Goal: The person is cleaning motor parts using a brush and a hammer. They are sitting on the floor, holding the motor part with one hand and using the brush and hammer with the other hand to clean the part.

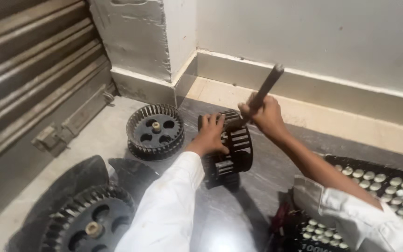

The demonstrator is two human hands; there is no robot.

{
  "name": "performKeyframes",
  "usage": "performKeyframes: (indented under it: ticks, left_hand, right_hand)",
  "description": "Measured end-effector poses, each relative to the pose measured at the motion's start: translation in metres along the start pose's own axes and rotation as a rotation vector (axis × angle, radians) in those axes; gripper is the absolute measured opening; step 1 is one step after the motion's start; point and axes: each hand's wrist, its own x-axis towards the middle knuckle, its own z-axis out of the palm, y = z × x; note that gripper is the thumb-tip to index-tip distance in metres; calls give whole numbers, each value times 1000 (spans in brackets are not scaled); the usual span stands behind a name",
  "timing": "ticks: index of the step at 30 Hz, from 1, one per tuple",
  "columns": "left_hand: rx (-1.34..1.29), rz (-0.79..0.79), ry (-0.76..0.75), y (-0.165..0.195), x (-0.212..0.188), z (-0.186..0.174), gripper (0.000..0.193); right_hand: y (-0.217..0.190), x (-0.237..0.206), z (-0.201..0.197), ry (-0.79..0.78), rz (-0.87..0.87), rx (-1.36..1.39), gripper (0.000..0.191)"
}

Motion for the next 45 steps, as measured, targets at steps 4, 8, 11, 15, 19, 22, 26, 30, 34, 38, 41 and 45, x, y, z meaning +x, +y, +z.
performKeyframes:
  ticks: [4, 8, 11, 15, 19, 22, 26, 30, 34, 38, 41, 45]
  left_hand:
    - [36, -26, -37, 9, -2, -7, 128]
    - [88, -106, -96, 19, -11, -10, 128]
    - [137, -133, -97, 22, -14, -12, 130]
    - [153, -150, -27, 27, -14, -10, 130]
    - [173, -185, -145, 24, -20, -19, 136]
    - [190, -120, -144, 21, -29, -23, 132]
    - [188, -114, -131, 19, -24, -19, 125]
    - [178, -136, -156, 14, -22, -10, 123]
    - [175, -39, -35, 11, -24, -9, 122]
    - [128, -81, -120, 23, -20, -13, 133]
    - [146, -95, -126, 32, -20, -20, 134]
    - [149, -95, -165, 39, -24, -28, 129]
  right_hand:
    - [0, -8, -14, 98, -18, -46, 22]
    - [1, -3, -2, 112, 23, -86, 25]
    - [4, 1, 4, 91, -6, -8, 20]
    - [-2, 2, -6, 169, -46, -126, 20]
    - [-17, -6, 8, 129, 47, -53, 24]
    - [-20, -13, 11, 142, -154, -183, 23]
    - [-19, -14, 5, 114, -116, -223, 21]
    - [-20, -10, 13, 117, -137, -267, 27]
    - [-18, -15, 17, 90, -91, -253, 27]
    - [-13, -10, -4, 143, 35, -164, 26]
    - [-15, 0, 1, 199, -90, -315, 27]
    - [-21, 6, 15, 194, 8, -216, 29]
